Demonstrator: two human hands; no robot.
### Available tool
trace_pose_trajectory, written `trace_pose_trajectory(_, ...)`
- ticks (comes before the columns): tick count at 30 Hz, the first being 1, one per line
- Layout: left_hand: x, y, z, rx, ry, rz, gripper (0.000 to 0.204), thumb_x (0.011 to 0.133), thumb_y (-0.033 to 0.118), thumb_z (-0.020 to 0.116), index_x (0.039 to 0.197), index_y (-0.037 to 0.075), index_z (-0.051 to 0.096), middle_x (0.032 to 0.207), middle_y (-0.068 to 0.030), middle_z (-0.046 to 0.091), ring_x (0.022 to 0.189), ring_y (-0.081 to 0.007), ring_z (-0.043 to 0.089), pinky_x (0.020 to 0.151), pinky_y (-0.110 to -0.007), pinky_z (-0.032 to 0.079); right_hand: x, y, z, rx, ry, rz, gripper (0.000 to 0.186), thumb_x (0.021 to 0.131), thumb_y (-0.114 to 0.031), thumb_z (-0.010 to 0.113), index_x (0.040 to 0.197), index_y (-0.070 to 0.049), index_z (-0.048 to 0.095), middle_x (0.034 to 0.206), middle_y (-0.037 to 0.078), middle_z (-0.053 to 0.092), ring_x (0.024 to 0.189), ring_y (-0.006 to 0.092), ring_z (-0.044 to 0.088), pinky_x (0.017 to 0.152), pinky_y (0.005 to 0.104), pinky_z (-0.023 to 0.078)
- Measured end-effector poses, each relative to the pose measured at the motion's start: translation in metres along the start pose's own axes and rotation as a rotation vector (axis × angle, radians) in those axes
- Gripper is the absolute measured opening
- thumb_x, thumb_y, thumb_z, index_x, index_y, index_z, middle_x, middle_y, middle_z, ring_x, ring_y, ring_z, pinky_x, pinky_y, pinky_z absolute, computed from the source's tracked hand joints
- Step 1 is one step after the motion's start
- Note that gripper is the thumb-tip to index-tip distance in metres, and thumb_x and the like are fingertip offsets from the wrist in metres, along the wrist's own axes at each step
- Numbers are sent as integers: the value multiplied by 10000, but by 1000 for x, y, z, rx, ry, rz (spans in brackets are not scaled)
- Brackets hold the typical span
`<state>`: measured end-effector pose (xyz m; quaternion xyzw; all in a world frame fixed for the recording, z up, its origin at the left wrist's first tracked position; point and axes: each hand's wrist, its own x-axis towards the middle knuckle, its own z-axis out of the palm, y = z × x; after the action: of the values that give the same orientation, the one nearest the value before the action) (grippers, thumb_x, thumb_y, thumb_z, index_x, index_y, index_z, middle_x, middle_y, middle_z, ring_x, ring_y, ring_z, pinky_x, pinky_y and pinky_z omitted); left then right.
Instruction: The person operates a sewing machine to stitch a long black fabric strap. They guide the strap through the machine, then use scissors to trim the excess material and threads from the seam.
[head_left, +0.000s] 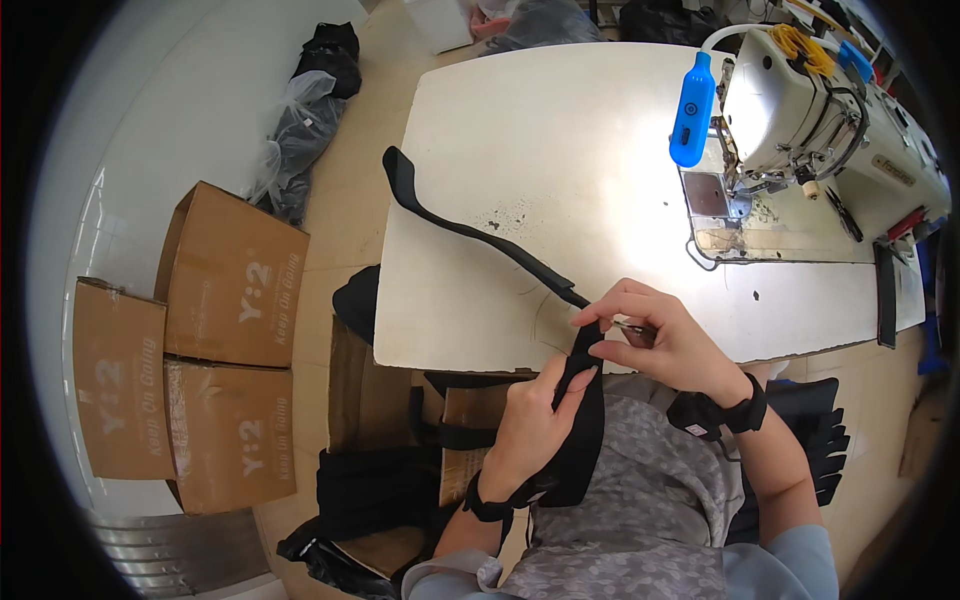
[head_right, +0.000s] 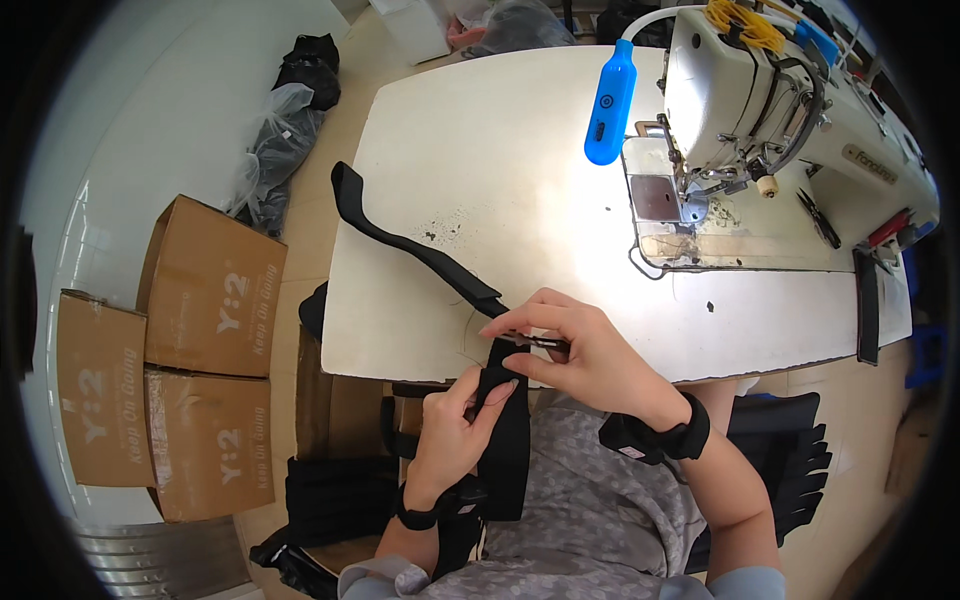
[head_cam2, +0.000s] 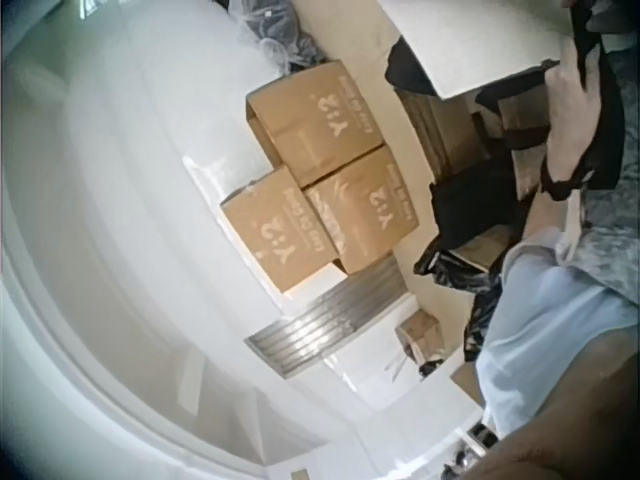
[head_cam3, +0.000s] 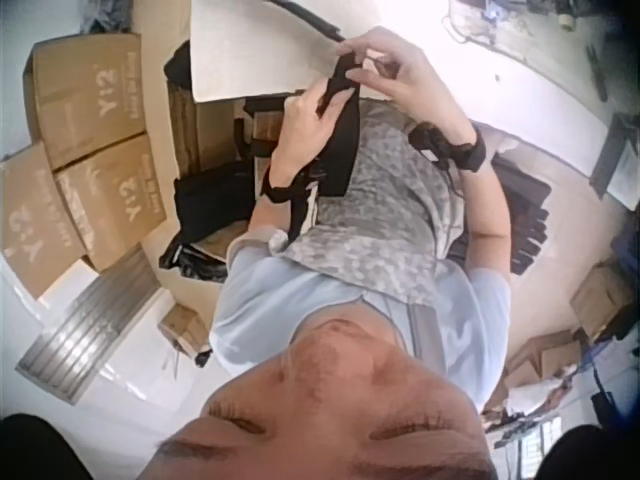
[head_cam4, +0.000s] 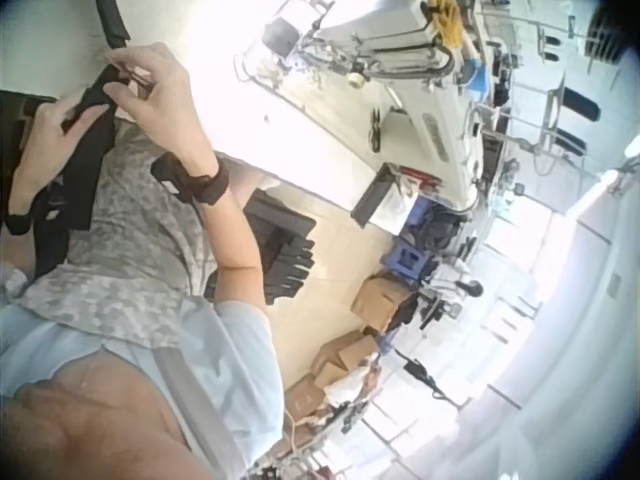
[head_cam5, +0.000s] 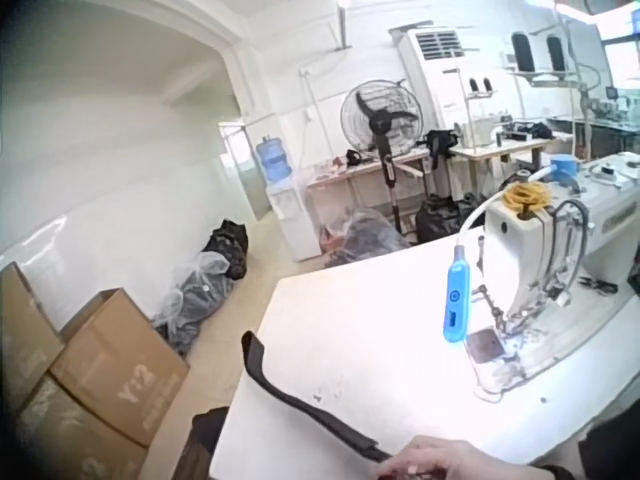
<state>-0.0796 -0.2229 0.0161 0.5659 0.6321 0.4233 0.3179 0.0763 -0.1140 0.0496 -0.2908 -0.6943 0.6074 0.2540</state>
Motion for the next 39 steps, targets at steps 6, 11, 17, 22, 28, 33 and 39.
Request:
trace_pose_trajectory(6, -2, 6, -5, 7, -33, -45, 155, 884, 73, 631, 993, -32, 599, 645, -83, 607, 574, -30, 506, 497, -210, 402, -5, 4, 1, -127, -70, -115, 349, 769, 20, 668, 1103, -74, 636, 956, 32, 509, 840, 85, 516, 605, 190, 427)
trace_pose_trajectory(11, -3, 4, -3, -95, -33, -37, 148, 880, 54, 628, 999, -30, 604, 653, -66, 617, 590, -21, 517, 500, -206, 407, -5, 27, 14, 23, 125, -105, 341, 753, 43, 664, 1081, -44, 625, 912, 51, 570, 809, 108, 554, 599, 205, 459)
trace_pose_trajectory(17, -7, 4, -1, 11, 21, -6, 155, 873, 55, 637, 999, -30, 606, 631, -56, 602, 560, -21, 505, 479, -205, 389, -14, 15, 23, 20, 140, -63, 248, 775, -2, 714, 1003, -26, 619, 867, 49, 606, 772, 98, 573, 614, 210, 485)
trace_pose_trajectory(22, -7, 10, -1, 41, 25, 0, 157, 862, 60, 651, 994, -16, 611, 574, -59, 551, 506, -24, 430, 447, -214, 339, -18, 18, 29, 61, 197, -51, 301, 761, 3, 720, 1044, -44, 630, 868, 54, 612, 748, 100, 577, 598, 218, 468)
trace_pose_trajectory(28, -9, 11, -1, 99, -24, -6, 237, 878, 109, 626, 1083, 5, 570, 695, -205, 609, 620, -362, 629, 505, -367, 469, -19, 24, 29, -106, 207, -223, 191, 818, -13, 676, 1005, -14, 640, 843, 50, 622, 737, 103, 582, 622, 225, 466)
trace_pose_trajectory(33, -8, 16, 0, 73, -10, -15, 210, 874, 89, 629, 1057, -2, 582, 679, -169, 595, 592, -271, 565, 495, -322, 438, -20, 31, 34, 256, 211, -80, 117, 924, -67, 554, 971, 22, 615, 775, 45, 615, 686, 89, 565, 599, 216, 442)
trace_pose_trajectory(39, -10, 3, 8, 156, 111, 22, 174, 871, 69, 638, 1017, -19, 602, 596, -83, 563, 487, -55, 469, 463, -217, 370, -32, 22, 30, 618, 177, -13, 121, 963, -139, 515, 977, -26, 556, 769, 47, 621, 532, 24, 405, 492, 172, 307)
